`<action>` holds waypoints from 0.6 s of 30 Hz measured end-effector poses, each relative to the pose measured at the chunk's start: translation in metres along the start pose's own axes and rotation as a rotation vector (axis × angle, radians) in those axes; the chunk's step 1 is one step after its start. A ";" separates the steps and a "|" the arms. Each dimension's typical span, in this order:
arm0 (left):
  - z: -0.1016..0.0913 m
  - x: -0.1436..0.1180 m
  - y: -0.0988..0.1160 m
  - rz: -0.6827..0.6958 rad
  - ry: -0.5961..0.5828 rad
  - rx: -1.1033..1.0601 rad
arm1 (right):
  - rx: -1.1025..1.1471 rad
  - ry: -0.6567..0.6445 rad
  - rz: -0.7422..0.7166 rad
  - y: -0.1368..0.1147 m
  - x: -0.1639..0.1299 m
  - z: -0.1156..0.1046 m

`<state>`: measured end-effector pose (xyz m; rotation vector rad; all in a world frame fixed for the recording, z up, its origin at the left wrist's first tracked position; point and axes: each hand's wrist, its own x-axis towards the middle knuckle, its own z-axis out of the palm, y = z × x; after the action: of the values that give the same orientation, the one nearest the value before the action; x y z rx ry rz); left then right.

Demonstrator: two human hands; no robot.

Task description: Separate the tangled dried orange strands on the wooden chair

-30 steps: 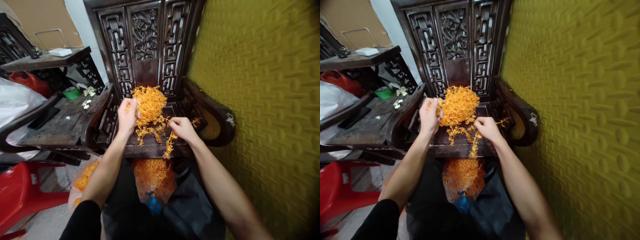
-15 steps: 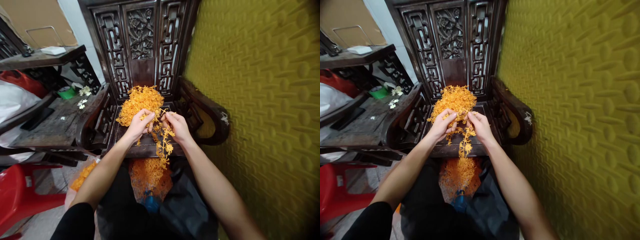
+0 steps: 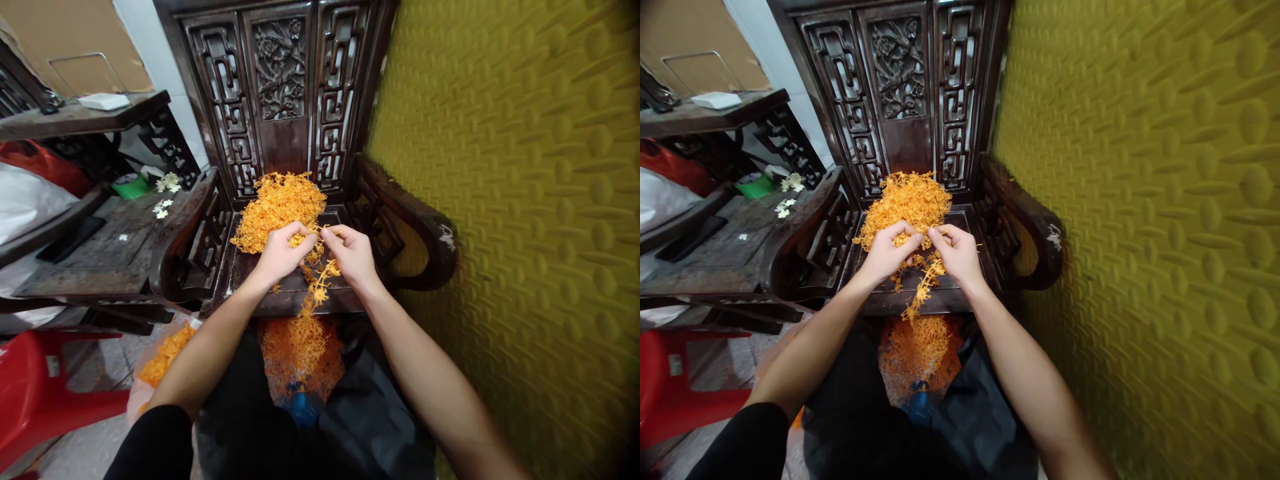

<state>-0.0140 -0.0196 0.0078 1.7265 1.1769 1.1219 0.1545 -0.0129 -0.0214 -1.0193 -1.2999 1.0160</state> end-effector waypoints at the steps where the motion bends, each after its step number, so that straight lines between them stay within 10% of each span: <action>1: -0.002 0.000 -0.001 -0.008 -0.017 -0.022 | -0.007 0.026 -0.003 0.000 0.000 -0.001; 13: -0.014 -0.003 0.005 -0.125 -0.101 -0.257 | -0.175 0.000 -0.099 -0.002 -0.005 -0.004; 18: -0.021 -0.015 0.021 0.043 -0.075 -0.375 | -0.028 0.481 -0.071 0.017 0.028 -0.035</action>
<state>-0.0308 -0.0374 0.0303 1.4938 0.8245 1.2051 0.1901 0.0178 -0.0318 -1.1454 -0.9466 0.6456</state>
